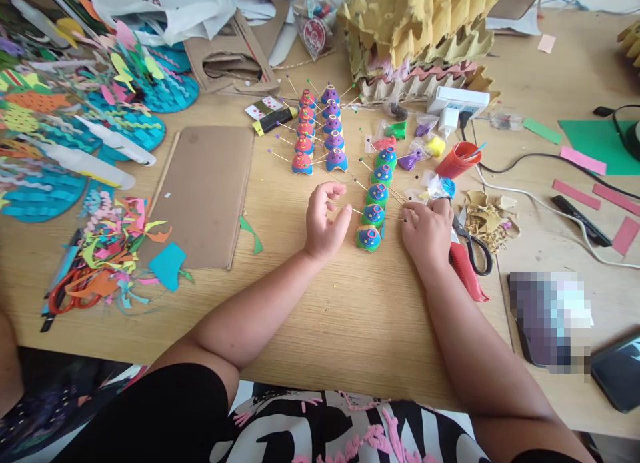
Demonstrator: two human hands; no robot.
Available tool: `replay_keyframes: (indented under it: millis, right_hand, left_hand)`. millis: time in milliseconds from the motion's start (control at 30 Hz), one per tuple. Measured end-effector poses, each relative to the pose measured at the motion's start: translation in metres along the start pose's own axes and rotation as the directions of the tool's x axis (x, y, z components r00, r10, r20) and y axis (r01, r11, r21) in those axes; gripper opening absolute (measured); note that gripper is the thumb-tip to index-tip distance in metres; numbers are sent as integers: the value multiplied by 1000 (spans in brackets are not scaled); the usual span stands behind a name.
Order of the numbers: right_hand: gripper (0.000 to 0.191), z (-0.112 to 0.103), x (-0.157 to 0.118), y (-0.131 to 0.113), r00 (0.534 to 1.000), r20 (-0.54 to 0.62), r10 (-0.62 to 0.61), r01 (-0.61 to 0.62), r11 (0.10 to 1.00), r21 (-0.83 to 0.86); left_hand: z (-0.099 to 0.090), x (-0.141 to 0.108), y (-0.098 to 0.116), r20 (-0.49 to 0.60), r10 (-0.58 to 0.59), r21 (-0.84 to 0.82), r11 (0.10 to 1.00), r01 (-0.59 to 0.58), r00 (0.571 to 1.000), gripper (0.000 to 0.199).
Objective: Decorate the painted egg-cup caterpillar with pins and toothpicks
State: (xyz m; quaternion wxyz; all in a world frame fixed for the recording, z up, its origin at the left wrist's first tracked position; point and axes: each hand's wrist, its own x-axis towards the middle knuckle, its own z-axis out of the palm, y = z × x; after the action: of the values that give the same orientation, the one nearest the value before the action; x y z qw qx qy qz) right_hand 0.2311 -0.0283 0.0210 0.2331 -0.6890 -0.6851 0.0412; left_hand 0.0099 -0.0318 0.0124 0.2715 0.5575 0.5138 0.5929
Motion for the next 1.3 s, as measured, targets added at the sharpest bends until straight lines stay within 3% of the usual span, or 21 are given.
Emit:
replay_keyframes:
  millis: [200, 500, 867, 1300]
  right_hand:
    - [44, 1, 1, -3, 1000, 25, 10, -9, 999, -34]
    - [28, 7, 3, 4, 997, -41, 68, -66, 997, 42]
    - [12, 10, 5, 5, 996, -15, 89, -89, 996, 24]
    - [19, 3, -1, 1, 997, 72, 42, -28, 981, -190]
  left_hand:
    - [1, -1, -4, -4, 28, -41, 999, -28, 1000, 29]
    - [4, 0, -9, -26, 63, -100, 993, -65, 998, 31]
    - [3, 0, -9, -18, 61, -93, 994, -63, 998, 30]
    - [3, 0, -10, -3, 86, -76, 993, -86, 996, 29]
